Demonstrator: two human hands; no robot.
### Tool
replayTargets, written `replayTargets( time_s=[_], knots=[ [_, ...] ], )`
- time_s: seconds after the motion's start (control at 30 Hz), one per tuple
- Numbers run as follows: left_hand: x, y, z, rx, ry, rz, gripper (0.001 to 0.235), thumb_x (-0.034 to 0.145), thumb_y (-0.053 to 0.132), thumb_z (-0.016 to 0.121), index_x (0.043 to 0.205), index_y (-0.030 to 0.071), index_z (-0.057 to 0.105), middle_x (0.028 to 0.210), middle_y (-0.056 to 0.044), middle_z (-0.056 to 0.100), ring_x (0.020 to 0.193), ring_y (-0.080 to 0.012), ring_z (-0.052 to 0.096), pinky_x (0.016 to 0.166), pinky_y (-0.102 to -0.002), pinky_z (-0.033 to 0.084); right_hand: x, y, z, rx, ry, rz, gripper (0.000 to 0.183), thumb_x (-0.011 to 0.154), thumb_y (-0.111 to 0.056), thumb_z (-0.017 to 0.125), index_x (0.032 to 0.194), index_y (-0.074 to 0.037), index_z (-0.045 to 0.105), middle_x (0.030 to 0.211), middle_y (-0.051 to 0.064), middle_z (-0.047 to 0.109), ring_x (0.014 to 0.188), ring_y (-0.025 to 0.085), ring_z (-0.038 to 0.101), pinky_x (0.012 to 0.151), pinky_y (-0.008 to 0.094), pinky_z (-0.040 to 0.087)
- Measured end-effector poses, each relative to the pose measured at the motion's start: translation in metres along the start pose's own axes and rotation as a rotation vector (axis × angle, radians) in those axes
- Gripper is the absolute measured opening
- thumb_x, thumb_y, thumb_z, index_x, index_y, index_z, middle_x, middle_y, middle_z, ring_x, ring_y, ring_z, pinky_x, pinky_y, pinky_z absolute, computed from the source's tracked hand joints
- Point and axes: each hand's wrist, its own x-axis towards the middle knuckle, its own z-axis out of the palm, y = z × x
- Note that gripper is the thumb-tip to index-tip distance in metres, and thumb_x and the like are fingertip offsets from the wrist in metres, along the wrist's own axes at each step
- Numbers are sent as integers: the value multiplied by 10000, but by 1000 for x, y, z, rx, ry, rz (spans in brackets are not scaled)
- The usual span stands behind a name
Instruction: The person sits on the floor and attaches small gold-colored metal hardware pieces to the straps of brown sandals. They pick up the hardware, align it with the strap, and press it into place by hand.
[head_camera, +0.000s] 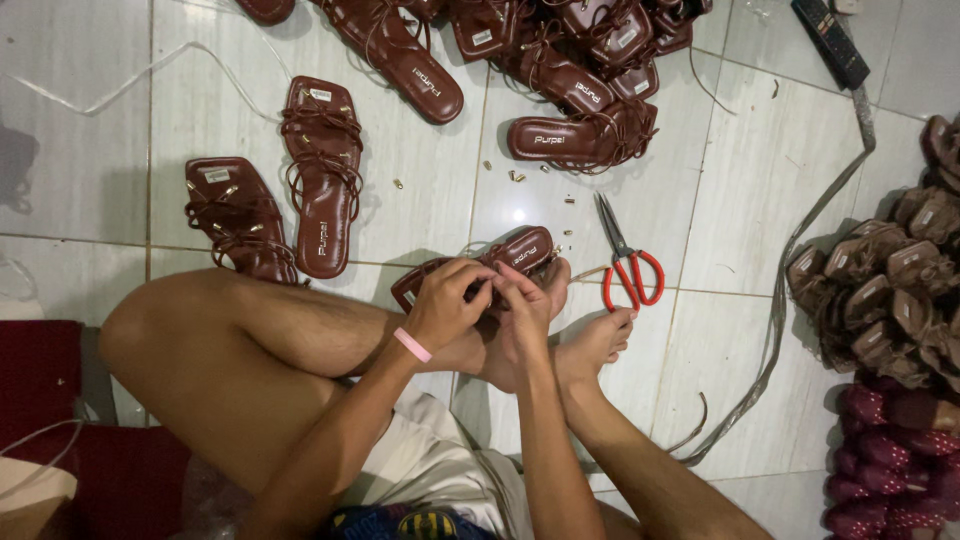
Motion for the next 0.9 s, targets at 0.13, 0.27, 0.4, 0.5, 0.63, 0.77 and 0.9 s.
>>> replayTargets(
  time_s=[0.13, 0.27, 0.4, 0.5, 0.63, 0.77, 0.9],
  knots=[
    [0, 2, -1, 1, 0, 19, 151, 867, 35, 721, 1013, 1, 707, 1009, -144, 719, 913, -340, 711, 792, -408, 584, -1, -2, 3, 7, -19, -33, 323, 944, -5, 666, 1248, 105, 673, 1163, 130, 725, 1050, 183, 681, 924, 311, 563],
    [-1, 3, -4, 13, -7, 26, 145, 875, 35, 715, 1014, -3, 704, 1011, -148, 716, 916, -347, 705, 797, -414, 580, -3, -5, 5, 17, 14, 4, 348, 922, 9, 657, 1270, 21, 645, 1163, 128, 718, 1034, 180, 673, 901, 323, 552],
    [-1, 4, -4, 51, -21, 35, 131, 877, 47, 718, 997, -3, 703, 997, -150, 714, 908, -349, 700, 794, -417, 578, -3, -4, 5, 36, 20, -8, 342, 909, 24, 662, 1251, 24, 642, 1159, 125, 711, 1038, 192, 670, 893, 337, 562],
    [-1, 3, -4, 54, -43, 30, 134, 886, 46, 708, 1010, -4, 700, 1006, -148, 716, 908, -331, 709, 791, -405, 586, -1, -1, 2, 20, 6, 15, 306, 929, 24, 670, 1224, 104, 681, 1164, 138, 707, 1049, 206, 665, 900, 337, 561],
    [-1, 2, -4, 56, -24, 64, 135, 879, 41, 713, 1005, -6, 703, 1002, -154, 714, 914, -346, 702, 799, -419, 581, 1, 3, -3, 29, -21, -27, 300, 931, 45, 658, 1220, 120, 677, 1191, 146, 705, 1063, 206, 664, 939, 319, 556],
    [0, 2, -4, 46, -27, 68, 161, 870, 40, 712, 1022, -12, 699, 1009, -158, 712, 918, -349, 700, 798, -421, 580, 0, 1, -5, 86, -72, -24, 316, 950, 18, 655, 1248, 122, 666, 1207, 138, 684, 1083, 204, 663, 952, 321, 550],
    [0, 2, -3, 63, -27, 71, 157, 869, 39, 718, 1018, -8, 699, 1002, -156, 708, 909, -350, 699, 789, -421, 580, -3, -1, -2, 67, -77, 7, 322, 961, -17, 667, 1257, 110, 663, 1200, 162, 698, 1081, 208, 669, 970, 323, 549]
  ],
)
